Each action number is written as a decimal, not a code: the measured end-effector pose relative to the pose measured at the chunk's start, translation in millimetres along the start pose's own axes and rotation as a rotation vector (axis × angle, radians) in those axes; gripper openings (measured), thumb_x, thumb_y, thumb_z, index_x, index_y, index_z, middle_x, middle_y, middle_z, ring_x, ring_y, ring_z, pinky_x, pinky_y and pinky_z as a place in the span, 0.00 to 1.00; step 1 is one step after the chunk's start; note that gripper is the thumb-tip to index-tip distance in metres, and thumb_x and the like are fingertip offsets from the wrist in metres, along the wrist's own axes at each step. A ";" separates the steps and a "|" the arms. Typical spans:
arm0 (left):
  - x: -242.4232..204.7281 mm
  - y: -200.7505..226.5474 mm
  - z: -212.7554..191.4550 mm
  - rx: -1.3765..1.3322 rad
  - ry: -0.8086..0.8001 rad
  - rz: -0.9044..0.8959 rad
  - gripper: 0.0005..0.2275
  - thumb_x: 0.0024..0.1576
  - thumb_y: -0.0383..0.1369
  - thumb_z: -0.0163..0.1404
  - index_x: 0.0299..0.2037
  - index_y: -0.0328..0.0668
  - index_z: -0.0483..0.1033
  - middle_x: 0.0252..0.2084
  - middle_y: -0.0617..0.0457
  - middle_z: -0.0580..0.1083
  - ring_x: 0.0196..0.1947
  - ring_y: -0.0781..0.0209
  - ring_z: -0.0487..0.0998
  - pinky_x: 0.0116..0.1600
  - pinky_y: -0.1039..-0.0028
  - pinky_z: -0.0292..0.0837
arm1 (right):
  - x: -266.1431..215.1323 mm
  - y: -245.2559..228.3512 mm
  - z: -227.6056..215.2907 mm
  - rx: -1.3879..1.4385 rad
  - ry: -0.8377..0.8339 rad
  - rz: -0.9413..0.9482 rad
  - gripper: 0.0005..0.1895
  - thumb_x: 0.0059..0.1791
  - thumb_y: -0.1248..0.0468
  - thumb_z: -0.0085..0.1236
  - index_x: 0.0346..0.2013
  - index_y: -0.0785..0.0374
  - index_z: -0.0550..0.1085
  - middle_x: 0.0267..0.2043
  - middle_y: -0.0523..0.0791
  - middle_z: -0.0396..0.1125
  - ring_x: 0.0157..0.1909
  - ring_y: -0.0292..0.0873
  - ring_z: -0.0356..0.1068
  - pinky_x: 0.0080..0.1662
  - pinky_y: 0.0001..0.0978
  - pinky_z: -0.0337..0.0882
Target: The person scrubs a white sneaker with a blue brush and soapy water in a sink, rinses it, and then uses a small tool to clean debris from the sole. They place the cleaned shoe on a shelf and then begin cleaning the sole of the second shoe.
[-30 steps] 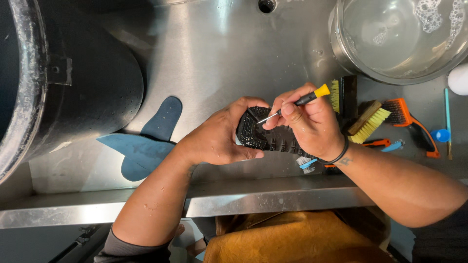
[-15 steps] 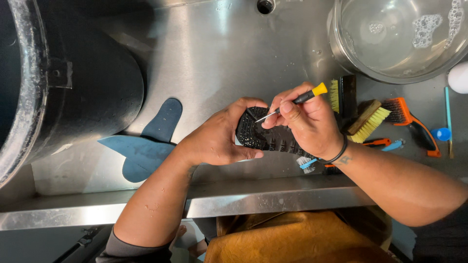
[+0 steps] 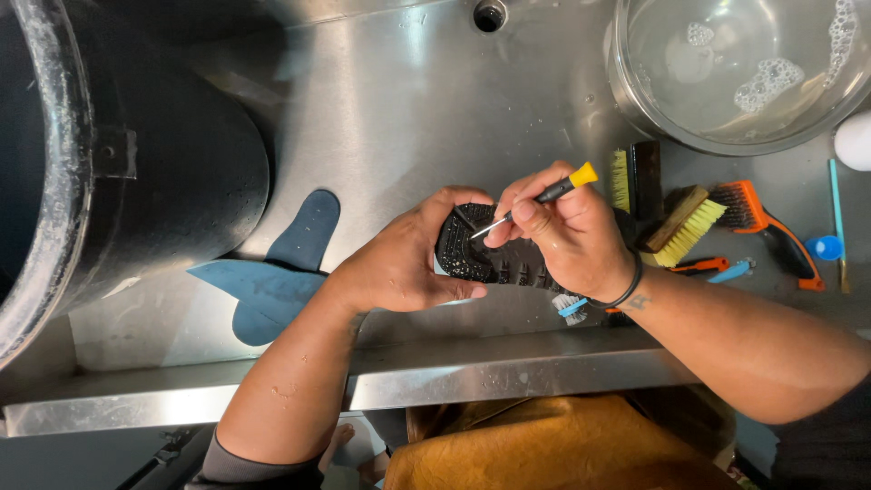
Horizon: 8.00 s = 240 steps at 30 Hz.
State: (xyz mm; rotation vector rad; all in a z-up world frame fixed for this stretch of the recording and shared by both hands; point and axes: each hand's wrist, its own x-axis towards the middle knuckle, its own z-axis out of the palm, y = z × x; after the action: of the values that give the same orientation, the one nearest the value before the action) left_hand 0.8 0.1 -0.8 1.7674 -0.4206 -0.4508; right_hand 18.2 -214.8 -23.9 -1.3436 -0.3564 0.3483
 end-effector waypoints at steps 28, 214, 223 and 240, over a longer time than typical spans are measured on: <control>-7.3 -2.9 -15.0 -0.120 0.025 0.017 0.31 0.45 0.27 0.63 0.59 0.44 0.60 0.54 0.53 0.67 0.53 0.64 0.69 0.60 0.76 0.63 | 37.3 -55.3 -93.4 -0.168 0.364 0.096 0.14 0.56 0.54 0.42 0.38 0.62 0.65 0.35 0.49 0.68 0.36 0.48 0.77 0.36 0.36 0.81; 0.3 -20.3 -35.7 0.284 0.465 0.078 0.08 0.62 0.33 0.43 0.41 0.38 0.73 0.35 0.52 0.67 0.36 0.60 0.68 0.47 0.73 0.61 | 53.3 5.6 -179.1 -0.306 0.777 -0.029 0.12 0.52 0.59 0.41 0.27 0.55 0.70 0.31 0.41 0.69 0.36 0.38 0.68 0.48 0.40 0.72; 1.3 -11.3 -19.3 0.333 0.567 0.184 0.13 0.64 0.34 0.36 0.41 0.34 0.73 0.37 0.48 0.70 0.38 0.56 0.70 0.46 0.71 0.64 | 43.5 -43.9 -126.7 0.428 0.358 0.301 0.09 0.49 0.58 0.49 0.30 0.61 0.70 0.32 0.49 0.69 0.38 0.50 0.75 0.43 0.43 0.79; -3.2 -4.4 -20.2 0.367 0.532 0.249 0.08 0.62 0.31 0.43 0.43 0.34 0.72 0.39 0.47 0.72 0.39 0.54 0.73 0.46 0.71 0.67 | 54.8 -21.1 -154.3 -0.156 0.755 0.368 0.14 0.52 0.48 0.46 0.30 0.51 0.70 0.43 0.44 0.76 0.44 0.40 0.80 0.32 0.24 0.72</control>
State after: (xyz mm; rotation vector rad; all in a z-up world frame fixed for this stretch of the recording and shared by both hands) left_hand 8.6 19.6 -0.3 2.0633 -0.3474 0.2923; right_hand 136.5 -329.9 -29.6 -1.5887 0.5069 0.0945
